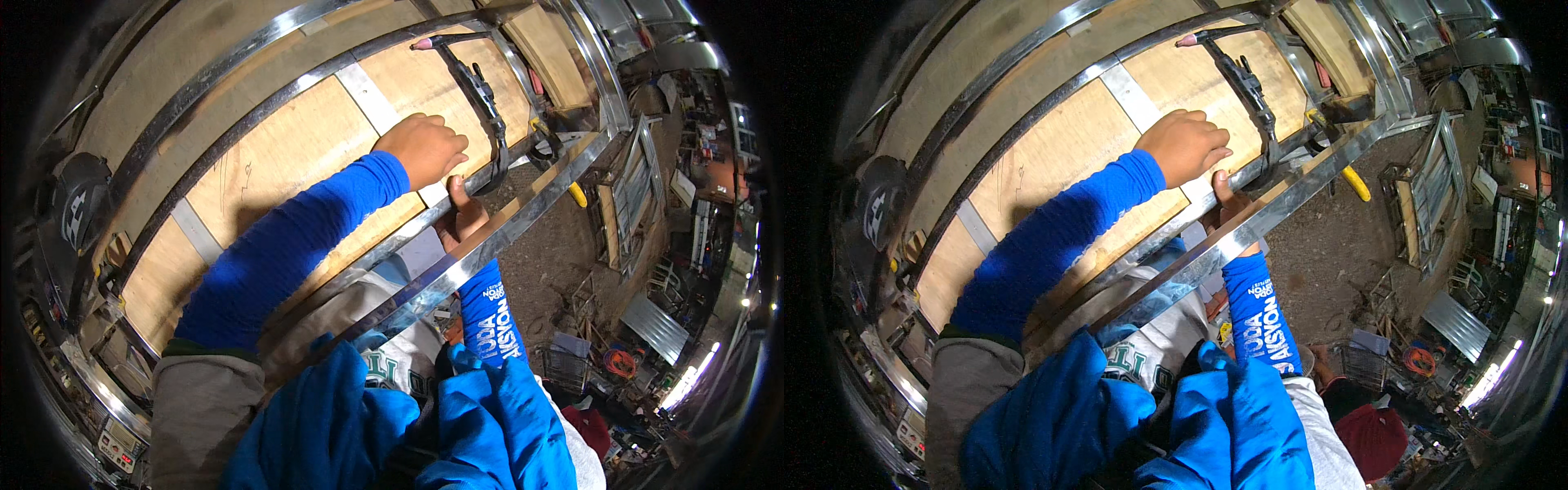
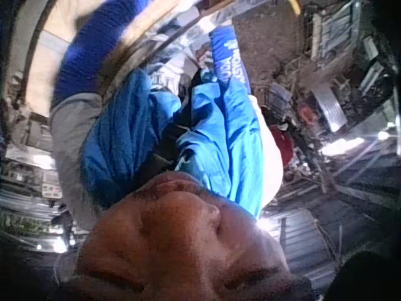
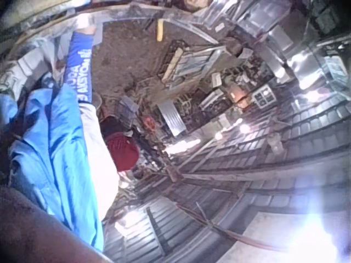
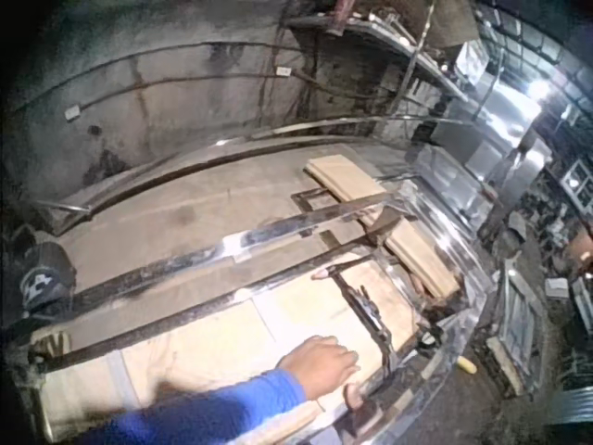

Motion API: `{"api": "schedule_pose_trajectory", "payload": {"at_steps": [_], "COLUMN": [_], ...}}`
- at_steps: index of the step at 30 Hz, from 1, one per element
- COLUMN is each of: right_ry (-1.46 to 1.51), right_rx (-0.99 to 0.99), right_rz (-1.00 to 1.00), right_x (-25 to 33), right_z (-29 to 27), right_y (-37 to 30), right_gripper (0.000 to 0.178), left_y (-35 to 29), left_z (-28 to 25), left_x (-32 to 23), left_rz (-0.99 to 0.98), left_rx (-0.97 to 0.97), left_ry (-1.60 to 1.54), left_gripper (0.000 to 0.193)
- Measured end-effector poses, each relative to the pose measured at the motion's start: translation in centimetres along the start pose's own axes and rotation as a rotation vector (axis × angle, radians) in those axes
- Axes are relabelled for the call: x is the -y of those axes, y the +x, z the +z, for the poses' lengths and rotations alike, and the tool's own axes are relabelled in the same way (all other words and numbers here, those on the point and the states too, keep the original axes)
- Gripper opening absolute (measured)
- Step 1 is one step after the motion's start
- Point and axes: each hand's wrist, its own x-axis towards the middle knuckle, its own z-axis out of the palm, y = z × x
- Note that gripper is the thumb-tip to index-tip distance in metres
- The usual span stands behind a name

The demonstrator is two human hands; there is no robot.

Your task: The person uses an angle grinder to smooth a metal frame, then positions and clamps a metal bar onto the frame. They weld the bar in place using a welding torch and later measure the frame with a tape measure.

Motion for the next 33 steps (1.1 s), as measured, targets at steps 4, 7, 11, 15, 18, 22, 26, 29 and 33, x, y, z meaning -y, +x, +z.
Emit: {"api": "schedule_pose_trajectory", "payload": {"at_steps": [4,7,11,15,18,22,26,29,33], "right_ry": [-0.179,-0.156,-0.180,-0.149,-0.152,-0.173,-0.242,-0.233,-0.160], "right_rx": [0.041,0.049,0.012,-0.040,-0.047,-0.020,-0.074,-0.035,0.098], "right_rz": [-0.044,-0.112,-0.101,-0.096,-0.120,-0.098,-0.093,-0.077,-0.114], "right_x": [-1.4,-1.7,-1.7,-1.7,-2.0,-2.4,-1.5,-1.2,-1.7], "right_z": [-0.8,-0.7,-0.3,-1.0,-1.2,-0.8,-0.6,0.1,-0.1], "right_y": [0.4,0.4,0.2,0.0,0.0,0.8,0.0,0.1,1.1], "right_gripper": [0.059,0.058,0.054,0.044,0.041,0.044,0.051,0.055,0.057], "left_y": [-0.3,0.1,0.1,0.3,0.3,-0.2,0.5,0.5,0.4], "left_z": [0.3,-0.2,-0.2,0.3,0.3,0.3,0.4,0.2,0.0], "left_x": [1.5,1.2,1.3,1.0,0.9,1.6,1.0,1.0,1.1], "left_rz": [0.033,0.055,0.065,0.063,0.039,0.005,0.048,0.047,0.013], "left_rx": [0.003,0.044,0.020,-0.081,-0.068,-0.048,-0.049,-0.046,-0.019], "left_ry": [0.122,0.141,0.154,0.156,0.169,0.191,0.181,0.205,0.221], "left_gripper": [0.022,0.019,0.017,0.018,0.019,0.021,0.021,0.023,0.029]}}
